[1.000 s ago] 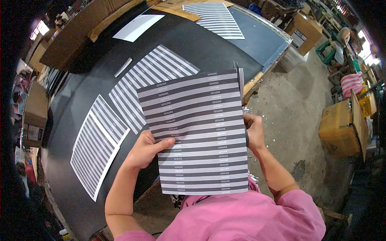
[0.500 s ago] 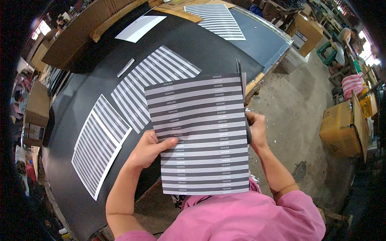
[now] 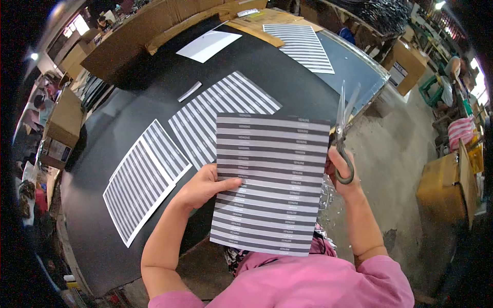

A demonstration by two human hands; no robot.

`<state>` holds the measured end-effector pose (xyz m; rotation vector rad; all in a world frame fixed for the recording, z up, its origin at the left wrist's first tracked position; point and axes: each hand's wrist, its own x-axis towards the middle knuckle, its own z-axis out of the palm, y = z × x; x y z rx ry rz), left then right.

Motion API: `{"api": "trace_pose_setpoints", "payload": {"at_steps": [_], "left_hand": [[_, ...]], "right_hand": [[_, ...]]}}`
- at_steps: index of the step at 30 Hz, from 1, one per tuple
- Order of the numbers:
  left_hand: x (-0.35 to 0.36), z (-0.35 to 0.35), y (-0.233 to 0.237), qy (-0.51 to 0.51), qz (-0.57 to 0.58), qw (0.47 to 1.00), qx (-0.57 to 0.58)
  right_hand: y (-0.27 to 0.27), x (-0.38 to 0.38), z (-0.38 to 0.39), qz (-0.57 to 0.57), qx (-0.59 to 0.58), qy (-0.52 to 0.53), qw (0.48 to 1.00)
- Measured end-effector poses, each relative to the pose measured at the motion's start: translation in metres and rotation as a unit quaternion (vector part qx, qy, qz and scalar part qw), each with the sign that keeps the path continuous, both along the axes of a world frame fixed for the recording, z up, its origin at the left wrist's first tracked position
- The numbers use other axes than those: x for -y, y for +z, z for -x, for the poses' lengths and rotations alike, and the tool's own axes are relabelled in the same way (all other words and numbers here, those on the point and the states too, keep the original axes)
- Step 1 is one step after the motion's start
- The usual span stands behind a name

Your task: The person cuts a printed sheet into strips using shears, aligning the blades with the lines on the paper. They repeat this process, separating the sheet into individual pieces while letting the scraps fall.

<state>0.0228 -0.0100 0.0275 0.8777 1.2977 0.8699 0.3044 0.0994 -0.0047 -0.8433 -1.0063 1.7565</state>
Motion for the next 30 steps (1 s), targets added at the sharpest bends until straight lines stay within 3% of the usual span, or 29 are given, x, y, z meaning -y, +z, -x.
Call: {"api": "trace_pose_setpoints", "payload": {"at_steps": [2, 5, 7, 9, 10, 13, 14, 17, 18, 21, 23, 29, 30], "left_hand": [[0.0, 0.001, -0.003, -0.011, -0.007, 1.0, 0.005], [-0.002, 0.011, -0.004, -0.001, 0.002, 1.0, -0.018], [-0.004, 0.023, -0.018, 0.022, -0.033, 0.999, 0.02], [-0.009, 0.031, -0.024, 0.148, -0.063, 0.98, 0.121], [-0.009, 0.033, -0.025, 0.198, -0.078, 0.972, 0.1], [-0.01, 0.033, -0.029, 0.273, -0.091, 0.912, 0.294], [-0.01, 0.031, -0.029, 0.271, -0.093, 0.912, 0.293], [-0.007, 0.018, -0.032, 0.139, -0.165, 0.917, 0.337], [-0.007, 0.012, -0.031, 0.144, -0.164, 0.916, 0.336], [0.0, -0.008, -0.014, 0.274, -0.081, 0.952, 0.114], [-0.003, -0.003, -0.01, 0.312, -0.117, 0.94, 0.08], [-0.009, 0.039, 0.011, 0.349, -0.273, 0.894, 0.063], [-0.009, 0.051, 0.016, 0.355, -0.28, 0.89, 0.055]], "right_hand": [[0.013, -0.01, 0.001, -0.04, 0.121, 0.058, 0.99], [0.027, -0.008, 0.025, -0.1, 0.054, 0.004, 0.993], [0.025, -0.021, 0.026, -0.132, 0.056, 0.039, 0.989], [0.036, -0.021, 0.033, -0.146, 0.012, -0.048, 0.988], [0.04, -0.024, 0.033, -0.135, 0.045, -0.067, 0.988], [0.034, -0.039, 0.044, -0.183, -0.018, -0.151, 0.971], [0.031, -0.041, 0.047, -0.185, -0.02, -0.152, 0.971], [0.026, -0.039, 0.06, -0.176, -0.049, -0.21, 0.96], [0.024, -0.036, 0.066, -0.185, -0.053, -0.221, 0.956], [0.03, -0.019, 0.086, -0.181, -0.025, -0.238, 0.954], [0.028, -0.013, 0.096, -0.239, -0.002, -0.266, 0.934], [0.051, -0.012, 0.117, -0.299, -0.005, -0.219, 0.929], [0.054, -0.014, 0.116, -0.266, -0.007, -0.145, 0.953]]}}
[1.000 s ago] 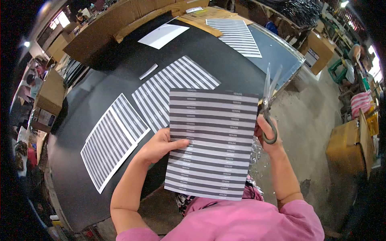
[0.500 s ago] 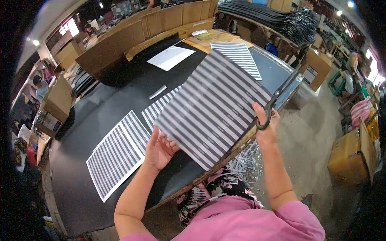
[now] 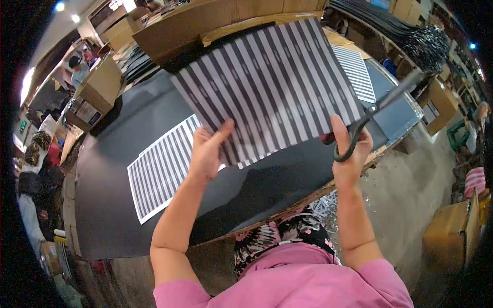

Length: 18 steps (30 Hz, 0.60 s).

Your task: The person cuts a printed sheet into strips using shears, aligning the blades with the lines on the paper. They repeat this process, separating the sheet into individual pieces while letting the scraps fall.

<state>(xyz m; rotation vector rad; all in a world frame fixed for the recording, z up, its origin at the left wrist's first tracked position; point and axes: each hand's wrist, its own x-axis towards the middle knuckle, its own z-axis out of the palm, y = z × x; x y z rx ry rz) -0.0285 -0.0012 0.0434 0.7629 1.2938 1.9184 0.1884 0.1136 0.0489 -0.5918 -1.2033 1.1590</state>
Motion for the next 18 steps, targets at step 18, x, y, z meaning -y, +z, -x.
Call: {"api": "trace_pose_setpoints", "payload": {"at_steps": [18], "left_hand": [[0.005, 0.04, -0.036, -0.031, 0.082, 0.996, 0.027]], "right_hand": [[-0.039, 0.069, -0.101, 0.232, 0.308, 0.251, 0.888]]}}
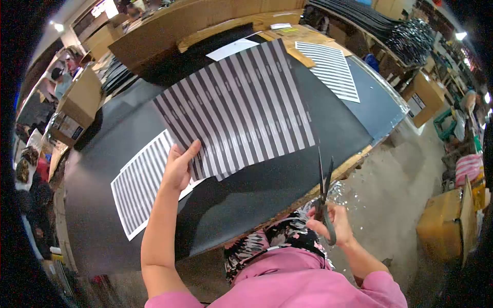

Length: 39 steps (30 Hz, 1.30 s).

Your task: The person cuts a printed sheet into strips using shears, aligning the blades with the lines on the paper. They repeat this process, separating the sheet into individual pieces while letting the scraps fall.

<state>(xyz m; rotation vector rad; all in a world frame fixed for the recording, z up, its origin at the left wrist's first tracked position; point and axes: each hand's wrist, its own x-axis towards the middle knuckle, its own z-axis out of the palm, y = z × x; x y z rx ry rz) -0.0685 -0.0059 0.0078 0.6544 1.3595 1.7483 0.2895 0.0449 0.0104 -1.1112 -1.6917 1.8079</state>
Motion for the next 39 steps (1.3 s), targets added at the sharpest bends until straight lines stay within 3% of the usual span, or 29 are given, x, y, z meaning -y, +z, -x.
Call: {"api": "trace_pose_setpoints", "payload": {"at_steps": [5, 13, 16, 39], "left_hand": [[0.0, -0.016, -0.002, -0.017, -0.006, 1.0, 0.003], [0.001, -0.023, 0.001, -0.053, 0.008, 0.998, -0.026], [0.001, -0.025, 0.002, -0.049, 0.011, 0.998, -0.031], [0.002, -0.027, 0.006, -0.063, -0.002, 0.997, -0.038]], "right_hand": [[-0.027, 0.004, -0.011, 0.032, 0.003, -0.027, 0.999], [-0.027, -0.009, -0.004, -0.016, 0.009, -0.044, 0.999], [-0.024, -0.018, -0.005, -0.072, 0.075, -0.001, 0.995], [-0.01, -0.024, 0.001, -0.076, 0.056, -0.01, 0.995]]}}
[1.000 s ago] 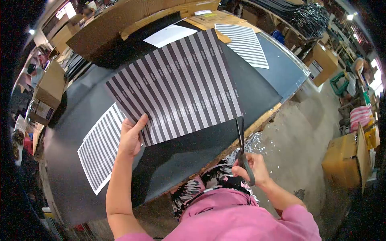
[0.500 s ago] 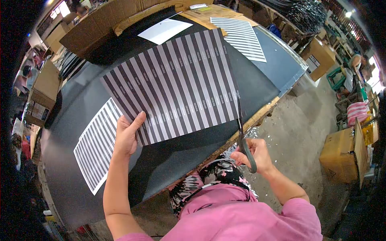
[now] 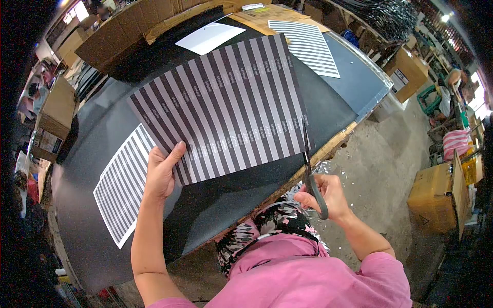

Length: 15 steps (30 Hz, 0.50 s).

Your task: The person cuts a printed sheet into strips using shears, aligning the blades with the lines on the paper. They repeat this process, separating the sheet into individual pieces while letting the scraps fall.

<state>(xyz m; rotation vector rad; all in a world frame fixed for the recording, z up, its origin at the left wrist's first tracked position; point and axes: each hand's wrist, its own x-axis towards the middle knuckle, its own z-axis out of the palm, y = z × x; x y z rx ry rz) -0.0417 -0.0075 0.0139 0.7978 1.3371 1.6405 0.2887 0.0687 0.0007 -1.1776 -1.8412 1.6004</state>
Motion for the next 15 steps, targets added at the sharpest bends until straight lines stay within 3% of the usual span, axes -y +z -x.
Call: {"api": "trace_pose_setpoints", "payload": {"at_steps": [15], "left_hand": [[0.0005, 0.0009, -0.0008, 0.007, 0.016, 1.0, 0.007]], "right_hand": [[0.0031, -0.0001, 0.0015, 0.01, -0.005, -0.008, 1.0]]}}
